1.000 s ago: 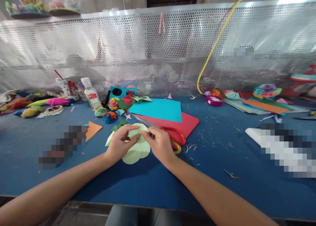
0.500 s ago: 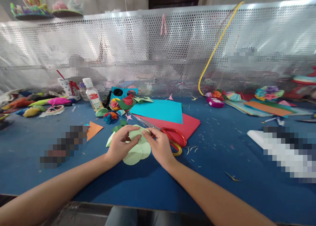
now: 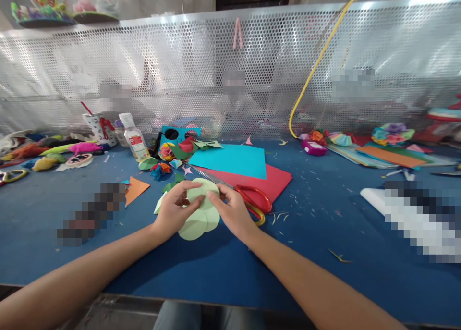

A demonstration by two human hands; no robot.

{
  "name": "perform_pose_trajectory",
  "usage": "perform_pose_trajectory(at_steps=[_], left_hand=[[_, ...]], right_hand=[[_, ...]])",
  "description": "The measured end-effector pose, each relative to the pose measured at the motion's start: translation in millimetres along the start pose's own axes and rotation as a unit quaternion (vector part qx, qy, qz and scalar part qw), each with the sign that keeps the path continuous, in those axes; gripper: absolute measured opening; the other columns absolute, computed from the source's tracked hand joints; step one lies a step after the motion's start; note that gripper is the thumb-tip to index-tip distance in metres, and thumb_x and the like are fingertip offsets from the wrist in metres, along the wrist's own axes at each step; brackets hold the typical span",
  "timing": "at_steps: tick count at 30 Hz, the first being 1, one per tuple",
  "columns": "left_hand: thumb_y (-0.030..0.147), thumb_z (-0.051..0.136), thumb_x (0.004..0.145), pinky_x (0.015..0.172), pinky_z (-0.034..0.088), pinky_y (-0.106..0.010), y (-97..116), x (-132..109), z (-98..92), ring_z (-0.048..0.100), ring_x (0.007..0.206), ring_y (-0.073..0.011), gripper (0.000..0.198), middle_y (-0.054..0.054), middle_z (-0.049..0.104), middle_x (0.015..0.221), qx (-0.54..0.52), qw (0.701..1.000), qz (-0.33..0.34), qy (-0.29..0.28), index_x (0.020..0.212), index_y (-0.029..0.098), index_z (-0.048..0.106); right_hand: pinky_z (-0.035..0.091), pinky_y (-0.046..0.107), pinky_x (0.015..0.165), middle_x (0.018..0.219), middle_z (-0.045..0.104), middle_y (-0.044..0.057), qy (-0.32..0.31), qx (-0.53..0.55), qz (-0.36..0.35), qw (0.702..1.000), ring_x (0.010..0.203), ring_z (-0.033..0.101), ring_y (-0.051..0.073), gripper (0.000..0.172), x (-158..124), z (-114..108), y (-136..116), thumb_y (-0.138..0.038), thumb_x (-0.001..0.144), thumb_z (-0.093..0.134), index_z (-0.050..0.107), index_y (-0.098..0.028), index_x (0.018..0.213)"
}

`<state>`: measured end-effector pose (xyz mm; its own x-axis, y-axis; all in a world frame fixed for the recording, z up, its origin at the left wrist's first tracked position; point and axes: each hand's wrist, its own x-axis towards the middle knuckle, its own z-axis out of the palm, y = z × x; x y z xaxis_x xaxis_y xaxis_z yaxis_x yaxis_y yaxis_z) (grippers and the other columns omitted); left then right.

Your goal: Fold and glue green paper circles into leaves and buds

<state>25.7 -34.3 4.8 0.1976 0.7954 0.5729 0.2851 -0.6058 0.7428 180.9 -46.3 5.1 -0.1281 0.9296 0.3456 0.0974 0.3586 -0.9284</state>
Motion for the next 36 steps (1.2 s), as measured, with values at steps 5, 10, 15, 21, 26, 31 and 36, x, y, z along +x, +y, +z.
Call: perform_pose_trajectory(at_steps=[5,10,15,21,26,31,36], left_hand=[[0.025,0.059,0.074,0.045,0.039,-0.017,-3.5,0.5,2.9,0.047,0.056,-0.0071,0.021,-0.003,0.055,0.083,-0.031,0.999,-0.02,-0.01,0.094,0.019,0.056],[0.023,0.059,0.074,0.043,0.036,-0.016,-3.2,0.7,3.8,0.04,0.052,-0.0052,0.019,-0.003,0.055,0.087,-0.013,1.0,0.024,-0.001,0.093,0.021,0.059],[0.021,0.059,0.074,0.042,0.036,-0.014,-1.8,0.9,2.3,0.04,0.054,-0.0053,0.019,-0.003,0.054,0.087,-0.011,1.0,0.012,-0.001,0.093,0.02,0.058],[0.02,0.059,0.073,0.043,0.037,-0.013,-1.5,0.8,2.0,0.041,0.055,-0.0052,0.02,-0.004,0.054,0.09,-0.01,1.0,0.007,-0.005,0.093,0.019,0.057],[0.022,0.059,0.074,0.044,0.038,-0.014,-3.2,0.3,3.0,0.045,0.058,-0.0063,0.021,-0.004,0.055,0.089,-0.009,1.0,0.003,-0.001,0.094,0.019,0.057],[0.022,0.057,0.075,0.048,0.043,-0.015,-2.7,-0.1,1.7,0.05,0.062,-0.0075,0.022,-0.005,0.053,0.093,-0.026,1.0,-0.005,-0.012,0.097,0.019,0.056],[0.023,0.056,0.077,0.051,0.047,-0.017,-0.8,0.4,0.3,0.053,0.069,-0.0101,0.023,-0.006,0.051,0.099,-0.034,0.999,-0.021,-0.029,0.1,0.019,0.054]], right_hand=[[0.038,0.024,0.054,0.063,0.047,-0.001,0.064,-0.144,-0.067,0.985,0.058,0.045,0.012,0.017,-0.4,-2.4,-3.0,-0.033,0.079,0.052,0.053,-0.018,0.07],[0.036,0.024,0.053,0.058,0.041,-0.003,0.094,-0.187,-0.115,0.971,0.055,0.04,0.012,0.022,-1.5,0.3,-2.4,-0.031,0.08,0.052,0.048,-0.019,0.062],[0.038,0.025,0.056,0.061,0.044,-0.001,0.084,-0.157,-0.145,0.973,0.058,0.042,0.012,0.02,-2.7,2.6,-4.9,-0.029,0.081,0.052,0.051,-0.018,0.064],[0.042,0.026,0.061,0.07,0.054,0.002,0.071,-0.101,-0.11,0.986,0.066,0.05,0.015,0.017,-1.8,4.9,-2.7,-0.031,0.081,0.053,0.058,-0.017,0.071],[0.041,0.025,0.058,0.07,0.056,0.002,0.055,-0.095,-0.075,0.991,0.064,0.049,0.014,0.02,-0.7,3.4,-1.5,-0.035,0.081,0.052,0.058,-0.017,0.072],[0.041,0.024,0.057,0.07,0.054,0.001,0.027,-0.135,-0.06,0.989,0.063,0.048,0.013,0.02,0.6,-1.3,-1.7,-0.034,0.084,0.045,0.056,-0.018,0.08],[0.042,0.025,0.06,0.07,0.053,0.0,0.043,-0.191,-0.107,0.975,0.064,0.05,0.014,0.011,0.7,-2.8,-0.8,-0.03,0.081,0.051,0.053,-0.019,0.079]])
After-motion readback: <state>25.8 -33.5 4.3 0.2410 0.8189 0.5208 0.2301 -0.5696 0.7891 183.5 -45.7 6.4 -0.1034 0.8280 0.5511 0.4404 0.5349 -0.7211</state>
